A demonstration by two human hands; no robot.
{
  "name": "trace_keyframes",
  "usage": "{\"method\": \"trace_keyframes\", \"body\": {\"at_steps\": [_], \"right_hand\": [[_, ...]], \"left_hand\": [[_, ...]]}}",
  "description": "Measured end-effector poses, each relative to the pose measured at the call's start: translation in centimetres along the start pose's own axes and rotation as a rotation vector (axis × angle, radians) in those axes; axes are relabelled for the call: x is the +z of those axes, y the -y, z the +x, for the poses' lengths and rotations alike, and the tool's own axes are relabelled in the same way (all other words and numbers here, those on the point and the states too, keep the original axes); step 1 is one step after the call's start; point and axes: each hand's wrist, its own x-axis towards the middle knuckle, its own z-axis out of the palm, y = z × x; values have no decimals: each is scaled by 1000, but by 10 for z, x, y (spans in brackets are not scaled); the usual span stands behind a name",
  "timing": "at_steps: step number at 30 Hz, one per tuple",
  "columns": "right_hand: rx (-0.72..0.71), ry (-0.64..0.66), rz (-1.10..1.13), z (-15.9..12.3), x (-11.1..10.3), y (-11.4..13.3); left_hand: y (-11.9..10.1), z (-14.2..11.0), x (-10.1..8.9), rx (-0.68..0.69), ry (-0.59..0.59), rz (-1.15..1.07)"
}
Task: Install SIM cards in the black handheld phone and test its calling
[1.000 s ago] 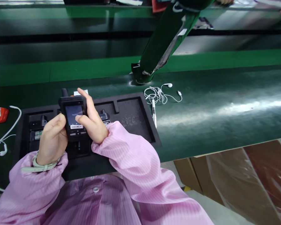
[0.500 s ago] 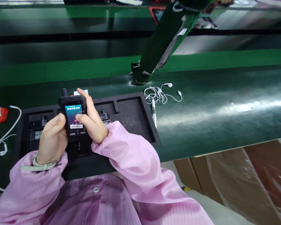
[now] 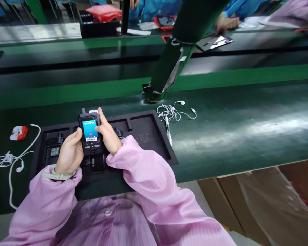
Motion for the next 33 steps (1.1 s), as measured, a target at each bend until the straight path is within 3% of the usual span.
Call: {"method": "trace_keyframes", "body": {"at_steps": [16, 24, 33], "right_hand": [[-89, 26, -49, 8, 3, -1], [-138, 60, -96, 7, 0, 0], [-58, -72, -26, 12, 6, 2]], "left_hand": [[-1, 4, -4, 88, 101, 28], [1, 5, -6, 136, 75, 26], [2, 9, -7, 127, 52, 34]]}}
